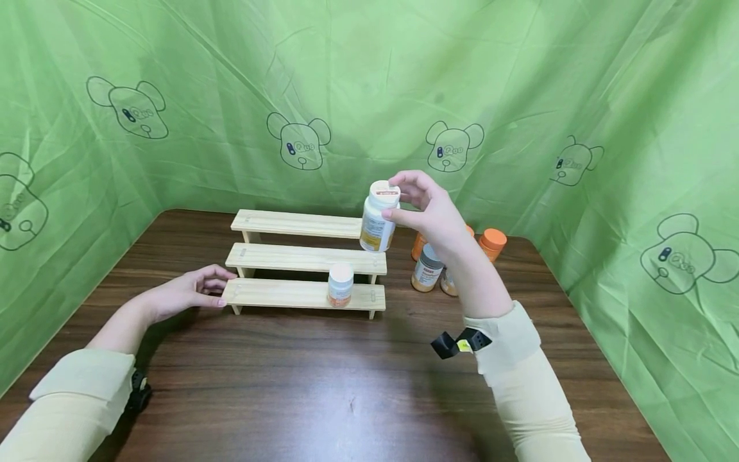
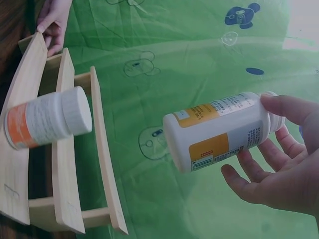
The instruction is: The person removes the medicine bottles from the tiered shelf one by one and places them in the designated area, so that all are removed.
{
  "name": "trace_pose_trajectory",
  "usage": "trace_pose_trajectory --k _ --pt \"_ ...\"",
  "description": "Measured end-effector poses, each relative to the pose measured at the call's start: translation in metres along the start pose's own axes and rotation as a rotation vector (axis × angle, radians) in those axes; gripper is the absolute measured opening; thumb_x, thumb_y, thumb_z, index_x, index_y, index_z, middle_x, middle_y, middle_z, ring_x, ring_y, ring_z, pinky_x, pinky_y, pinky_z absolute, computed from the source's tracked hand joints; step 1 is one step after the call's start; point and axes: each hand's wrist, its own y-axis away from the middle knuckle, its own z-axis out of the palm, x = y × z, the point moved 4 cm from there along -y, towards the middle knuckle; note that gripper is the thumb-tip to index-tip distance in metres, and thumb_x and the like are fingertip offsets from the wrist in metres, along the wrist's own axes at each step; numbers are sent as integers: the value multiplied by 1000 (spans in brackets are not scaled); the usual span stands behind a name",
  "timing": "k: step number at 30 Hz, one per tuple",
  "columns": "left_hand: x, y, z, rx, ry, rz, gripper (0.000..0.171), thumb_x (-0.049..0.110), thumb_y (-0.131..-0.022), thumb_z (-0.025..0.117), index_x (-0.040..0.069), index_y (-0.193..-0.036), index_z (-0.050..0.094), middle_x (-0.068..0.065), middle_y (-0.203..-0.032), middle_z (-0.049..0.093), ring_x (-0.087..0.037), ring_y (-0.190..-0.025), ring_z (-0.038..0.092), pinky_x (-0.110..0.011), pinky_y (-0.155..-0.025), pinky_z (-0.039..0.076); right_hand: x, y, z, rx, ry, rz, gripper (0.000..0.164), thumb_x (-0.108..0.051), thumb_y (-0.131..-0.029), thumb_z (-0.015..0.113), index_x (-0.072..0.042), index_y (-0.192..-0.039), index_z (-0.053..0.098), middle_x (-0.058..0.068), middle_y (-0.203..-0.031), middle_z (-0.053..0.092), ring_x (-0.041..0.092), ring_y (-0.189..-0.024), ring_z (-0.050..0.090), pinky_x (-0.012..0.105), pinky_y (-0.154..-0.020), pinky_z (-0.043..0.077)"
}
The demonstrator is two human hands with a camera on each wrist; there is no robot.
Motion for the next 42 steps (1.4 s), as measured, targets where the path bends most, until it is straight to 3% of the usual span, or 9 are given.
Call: trace_pose_trajectory --k 11,21,32,42 --pt "-1 0 0 -3 14 2 55 7 -85 67 0 -131 38 -1 -116 64 -11 -104 60 -22 -85 46 -4 14 -27 -5 -28 -9 39 3 -80 69 -16 -111 55 3 -120 60 22 -113 50 30 -82 48" --pt "0 1 -1 -7 9 25 54 7 -86 66 -1 -131 38 3 -115 64 -10 -104 60 -21 -84 46 -1 27 -52 -8 -21 -27 39 6 -80 68 -14 -111 55 -1 -116 63 20 -109 53 27 -79 51" --pt "4 2 3 6 18 11 54 6 -86 66 -2 -131 37 -15 -120 60 -11 -104 60 -22 -84 46 5 43 -79 -19 -19 -62 38 10 -81 65 -12 -111 55 0 -115 64 18 -108 55 26 -76 51" --pt "3 1 0 3 9 -14 56 8 -86 67 0 -132 37 -8 -119 62 -11 -104 60 -22 -84 46 13 61 -107 -38 -53 -79 40 15 -82 60 -9 -113 54 0 -118 63 15 -107 57 24 -81 50"
